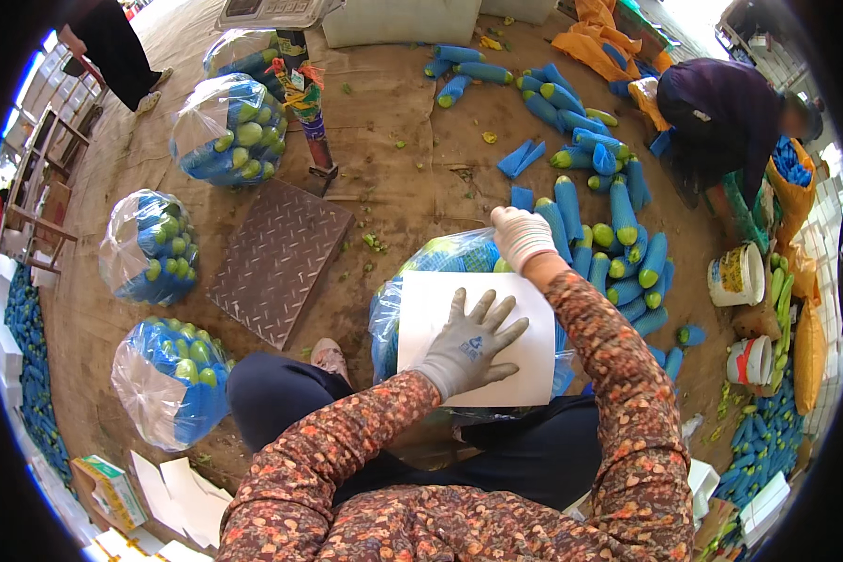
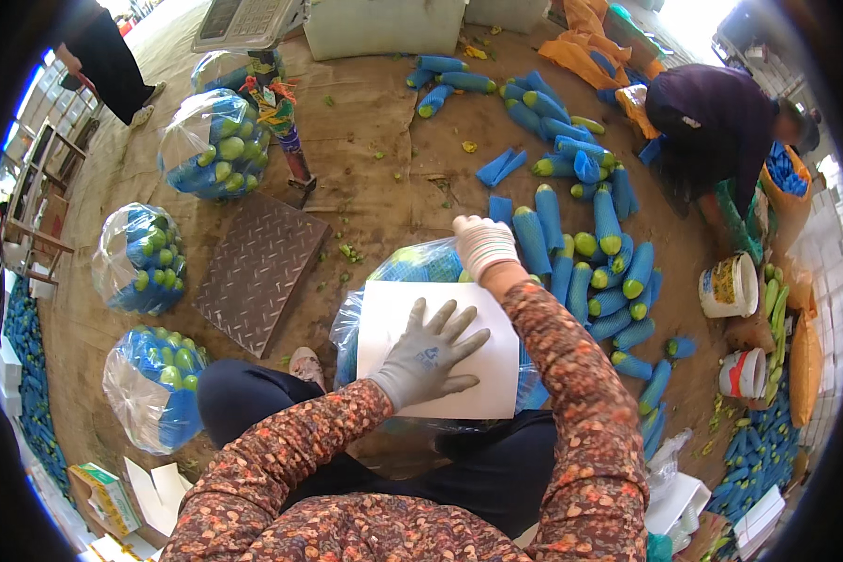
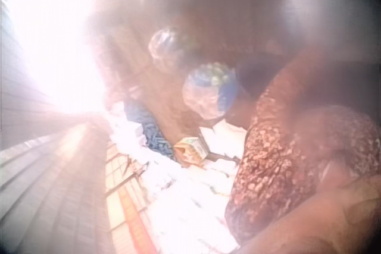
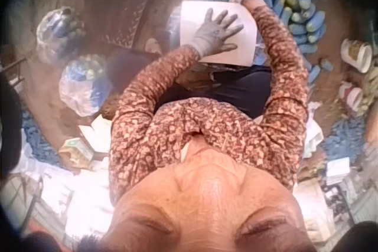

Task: The person packs mangoes wrapped in blue foam sleeves into a clear plastic bag. They repeatedly pick up mangoes from the floor, place them into the bag, and adjust the contents. The bag is then weighed on a digital scale and a label is applied.

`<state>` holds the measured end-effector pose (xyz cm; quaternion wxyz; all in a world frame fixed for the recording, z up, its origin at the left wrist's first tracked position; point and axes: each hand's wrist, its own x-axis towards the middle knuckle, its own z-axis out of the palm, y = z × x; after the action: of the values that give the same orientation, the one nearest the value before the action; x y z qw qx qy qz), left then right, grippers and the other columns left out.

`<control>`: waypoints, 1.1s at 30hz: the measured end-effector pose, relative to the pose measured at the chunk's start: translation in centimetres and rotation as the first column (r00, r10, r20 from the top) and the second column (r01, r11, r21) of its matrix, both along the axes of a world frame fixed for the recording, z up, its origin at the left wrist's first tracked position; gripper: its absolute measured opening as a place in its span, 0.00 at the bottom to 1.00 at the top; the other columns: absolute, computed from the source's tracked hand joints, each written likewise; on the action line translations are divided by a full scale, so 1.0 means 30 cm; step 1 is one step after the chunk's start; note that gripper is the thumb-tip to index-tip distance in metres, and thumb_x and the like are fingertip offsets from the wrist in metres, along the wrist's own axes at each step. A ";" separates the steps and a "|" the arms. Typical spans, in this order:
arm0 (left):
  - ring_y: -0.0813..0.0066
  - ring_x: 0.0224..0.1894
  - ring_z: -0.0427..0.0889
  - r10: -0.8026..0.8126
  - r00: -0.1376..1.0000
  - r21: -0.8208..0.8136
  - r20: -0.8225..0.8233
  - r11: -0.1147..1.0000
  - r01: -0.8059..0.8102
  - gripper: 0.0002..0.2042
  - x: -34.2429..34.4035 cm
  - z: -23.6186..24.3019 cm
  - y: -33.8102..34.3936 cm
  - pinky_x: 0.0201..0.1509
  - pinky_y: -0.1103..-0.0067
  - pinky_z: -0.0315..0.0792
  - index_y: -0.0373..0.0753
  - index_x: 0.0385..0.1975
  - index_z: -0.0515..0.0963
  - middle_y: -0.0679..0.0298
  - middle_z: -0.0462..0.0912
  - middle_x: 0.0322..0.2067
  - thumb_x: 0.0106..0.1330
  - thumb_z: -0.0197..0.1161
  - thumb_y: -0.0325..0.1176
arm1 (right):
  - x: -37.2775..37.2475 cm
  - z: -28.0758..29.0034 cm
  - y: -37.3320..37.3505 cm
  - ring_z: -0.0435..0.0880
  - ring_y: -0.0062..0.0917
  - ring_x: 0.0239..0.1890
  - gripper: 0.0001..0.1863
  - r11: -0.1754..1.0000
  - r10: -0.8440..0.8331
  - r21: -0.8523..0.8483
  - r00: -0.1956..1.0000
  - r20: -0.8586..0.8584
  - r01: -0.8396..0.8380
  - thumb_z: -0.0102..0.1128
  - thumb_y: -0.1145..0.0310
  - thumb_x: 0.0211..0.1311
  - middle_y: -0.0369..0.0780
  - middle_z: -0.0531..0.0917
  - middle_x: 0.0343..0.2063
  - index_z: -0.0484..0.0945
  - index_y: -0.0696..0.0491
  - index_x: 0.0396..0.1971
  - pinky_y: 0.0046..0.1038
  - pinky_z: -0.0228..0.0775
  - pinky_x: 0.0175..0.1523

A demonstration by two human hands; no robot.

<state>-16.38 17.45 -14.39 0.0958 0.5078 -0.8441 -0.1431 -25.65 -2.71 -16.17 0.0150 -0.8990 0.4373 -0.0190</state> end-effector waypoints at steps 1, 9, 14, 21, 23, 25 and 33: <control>0.48 0.78 0.56 -0.004 1.000 0.002 -0.014 1.000 0.004 0.37 0.002 -0.003 0.002 0.76 0.40 0.44 0.54 0.75 0.63 0.54 0.59 0.75 0.70 0.54 0.64 | -0.032 0.007 -0.029 0.88 0.39 0.40 0.07 0.994 -0.097 0.073 0.967 0.234 0.082 0.55 0.70 0.71 0.43 0.88 0.37 0.82 0.53 0.39 0.35 0.77 0.44; 0.48 0.77 0.57 0.021 0.998 -0.027 -0.066 0.999 -0.023 0.37 -0.001 -0.016 0.005 0.76 0.40 0.44 0.53 0.74 0.64 0.54 0.61 0.75 0.69 0.55 0.64 | -0.176 0.171 -0.015 0.79 0.33 0.61 0.29 0.628 -0.439 0.701 0.590 0.678 -0.338 0.62 0.67 0.62 0.45 0.80 0.57 0.71 0.57 0.64 0.32 0.69 0.68; 0.48 0.75 0.59 0.017 0.998 -0.055 -0.064 0.998 -0.021 0.37 0.005 -0.019 0.004 0.76 0.41 0.46 0.53 0.73 0.64 0.54 0.62 0.74 0.68 0.57 0.63 | -0.129 0.035 0.019 0.76 0.41 0.65 0.29 0.934 0.154 0.203 0.843 0.515 -0.295 0.62 0.73 0.63 0.48 0.77 0.62 0.71 0.55 0.65 0.33 0.69 0.69; 0.50 0.75 0.61 0.030 0.997 -0.051 -0.065 0.998 -0.034 0.38 0.026 -0.008 -0.021 0.75 0.41 0.48 0.52 0.71 0.67 0.55 0.66 0.71 0.64 0.62 0.63 | 0.030 -0.007 0.042 0.84 0.23 0.50 0.12 0.598 -0.479 0.487 0.204 0.854 -0.637 0.58 0.69 0.76 0.37 0.87 0.43 0.80 0.58 0.53 0.25 0.73 0.61; 0.50 0.75 0.60 0.043 0.998 -0.058 -0.038 0.997 -0.045 0.38 0.020 -0.002 -0.020 0.75 0.40 0.48 0.52 0.71 0.67 0.55 0.66 0.71 0.64 0.62 0.63 | 0.033 0.032 0.064 0.82 0.23 0.52 0.13 0.611 -0.438 0.525 0.300 0.847 -0.592 0.58 0.69 0.76 0.39 0.87 0.46 0.79 0.58 0.54 0.28 0.73 0.63; 0.49 0.75 0.60 0.053 0.998 -0.053 -0.024 0.997 -0.054 0.38 0.013 0.008 -0.018 0.75 0.39 0.48 0.52 0.71 0.67 0.54 0.66 0.71 0.64 0.62 0.63 | 0.024 0.062 0.075 0.82 0.23 0.53 0.14 0.693 -0.243 0.444 0.396 0.886 -0.568 0.59 0.69 0.76 0.40 0.86 0.48 0.79 0.57 0.55 0.28 0.73 0.63; 0.49 0.77 0.57 0.040 0.998 0.020 0.044 0.999 -0.041 0.38 0.012 0.029 -0.021 0.76 0.39 0.46 0.54 0.74 0.64 0.56 0.63 0.74 0.67 0.56 0.67 | 0.033 0.066 0.077 0.86 0.25 0.44 0.12 0.569 -0.551 0.501 0.150 0.821 -0.652 0.54 0.63 0.79 0.42 0.88 0.41 0.81 0.57 0.46 0.28 0.78 0.55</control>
<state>-16.01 16.82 -13.52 0.0749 0.5287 -0.8340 -0.1387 -24.67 -0.41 -14.18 0.7099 -0.5396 0.2239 -0.3934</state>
